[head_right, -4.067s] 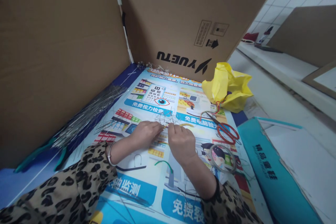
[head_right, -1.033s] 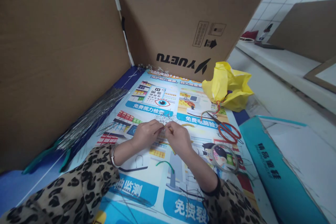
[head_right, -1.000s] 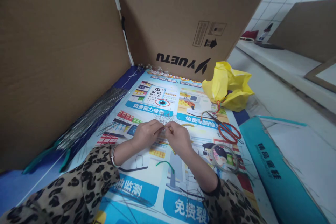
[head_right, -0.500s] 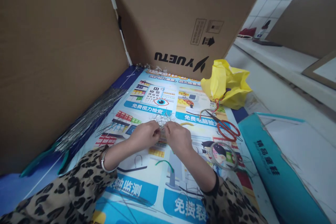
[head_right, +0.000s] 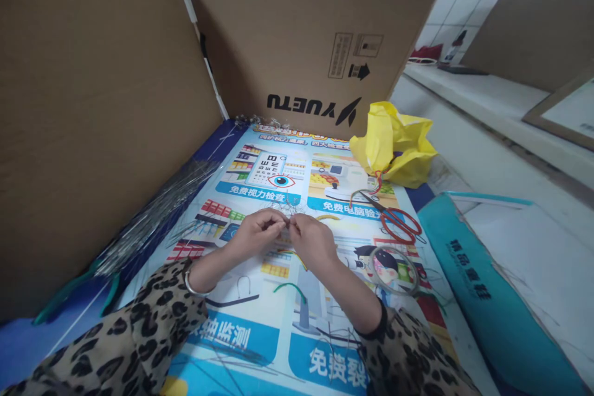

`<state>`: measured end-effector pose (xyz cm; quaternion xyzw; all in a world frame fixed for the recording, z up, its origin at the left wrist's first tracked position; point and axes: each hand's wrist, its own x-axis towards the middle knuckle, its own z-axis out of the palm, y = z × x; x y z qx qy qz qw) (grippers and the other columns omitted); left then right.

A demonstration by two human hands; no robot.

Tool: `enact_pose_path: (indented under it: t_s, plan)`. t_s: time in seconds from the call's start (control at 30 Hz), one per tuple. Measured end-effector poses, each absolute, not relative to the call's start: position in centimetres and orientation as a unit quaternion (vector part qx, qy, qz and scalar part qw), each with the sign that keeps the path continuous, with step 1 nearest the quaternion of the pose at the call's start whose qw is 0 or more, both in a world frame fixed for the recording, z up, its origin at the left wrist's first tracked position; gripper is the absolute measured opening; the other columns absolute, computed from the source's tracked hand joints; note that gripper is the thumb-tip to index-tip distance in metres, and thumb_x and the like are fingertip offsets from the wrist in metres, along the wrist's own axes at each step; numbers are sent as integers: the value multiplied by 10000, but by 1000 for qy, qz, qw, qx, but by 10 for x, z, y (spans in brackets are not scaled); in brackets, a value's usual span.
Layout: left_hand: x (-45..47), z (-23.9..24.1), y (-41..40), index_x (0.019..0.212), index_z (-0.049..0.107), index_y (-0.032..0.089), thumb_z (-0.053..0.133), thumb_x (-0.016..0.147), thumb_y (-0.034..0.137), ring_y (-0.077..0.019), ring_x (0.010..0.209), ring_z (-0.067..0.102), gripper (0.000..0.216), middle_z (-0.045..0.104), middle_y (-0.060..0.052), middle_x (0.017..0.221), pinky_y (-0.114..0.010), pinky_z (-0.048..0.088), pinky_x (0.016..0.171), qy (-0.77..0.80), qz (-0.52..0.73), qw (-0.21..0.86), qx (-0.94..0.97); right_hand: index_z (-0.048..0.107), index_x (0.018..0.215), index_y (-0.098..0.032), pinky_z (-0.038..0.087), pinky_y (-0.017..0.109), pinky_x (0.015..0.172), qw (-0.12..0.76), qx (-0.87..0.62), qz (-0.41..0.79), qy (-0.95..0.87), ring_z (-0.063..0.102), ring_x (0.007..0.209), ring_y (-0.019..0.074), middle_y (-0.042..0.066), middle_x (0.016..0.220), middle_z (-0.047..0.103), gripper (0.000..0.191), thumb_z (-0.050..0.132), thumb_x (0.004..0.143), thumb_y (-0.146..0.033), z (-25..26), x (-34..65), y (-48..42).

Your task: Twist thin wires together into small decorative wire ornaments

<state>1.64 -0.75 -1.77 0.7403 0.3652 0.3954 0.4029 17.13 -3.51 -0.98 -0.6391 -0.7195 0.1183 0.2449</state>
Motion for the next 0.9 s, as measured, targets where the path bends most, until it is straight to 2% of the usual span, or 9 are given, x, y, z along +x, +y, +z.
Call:
enact_pose_path:
  t_s: [0.1, 0.27, 0.47, 0.63, 0.77, 0.9]
  plan:
    - [15, -19, -7, 763, 594, 153, 486, 813, 205, -110, 739, 572, 130, 639, -23, 793, -231, 461, 697, 378, 389, 395, 741, 638, 802, -218, 387, 238, 652, 252, -616, 126, -735, 595, 739, 148, 10, 783, 670, 214, 427, 813, -186, -12, 172, -35]
    - [15, -16, -6, 749, 607, 159, 501, 811, 181, -113, 775, 578, 125, 644, -21, 806, -242, 460, 745, 368, 389, 368, 760, 649, 878, -212, 418, 256, 740, 268, -600, 128, -743, 606, 836, 162, 32, 883, 682, 233, 427, 818, -172, -18, 173, -34]
    - [15, -19, -4, 795, 633, 168, 529, 790, 147, -116, 799, 593, 106, 662, -23, 838, -248, 471, 754, 375, 391, 371, 754, 662, 877, -213, 426, 247, 716, 282, -600, 150, -734, 614, 807, 157, 21, 851, 687, 222, 455, 807, -171, -21, 172, -34]
    - [15, -26, -4, 783, 625, 176, 530, 767, 99, -103, 779, 581, 124, 651, 0, 801, -235, 460, 746, 381, 412, 305, 769, 658, 871, -219, 442, 268, 738, 298, -594, 142, -734, 616, 818, 164, 22, 855, 687, 210, 454, 827, -201, -23, 174, -34]
    - [15, -28, -5, 806, 610, 175, 518, 778, 115, -99, 759, 569, 113, 635, 2, 786, -225, 453, 726, 381, 423, 263, 779, 664, 884, -202, 456, 288, 794, 340, -570, 122, -738, 614, 855, 167, 48, 886, 683, 222, 446, 844, -206, -27, 174, -34]
    - [14, -26, -6, 825, 596, 175, 507, 793, 135, -100, 747, 563, 103, 624, 1, 789, -220, 449, 708, 377, 411, 274, 784, 663, 839, -200, 477, 292, 786, 394, -555, 115, -723, 616, 823, 159, 46, 838, 672, 205, 460, 828, -177, -27, 173, -35]
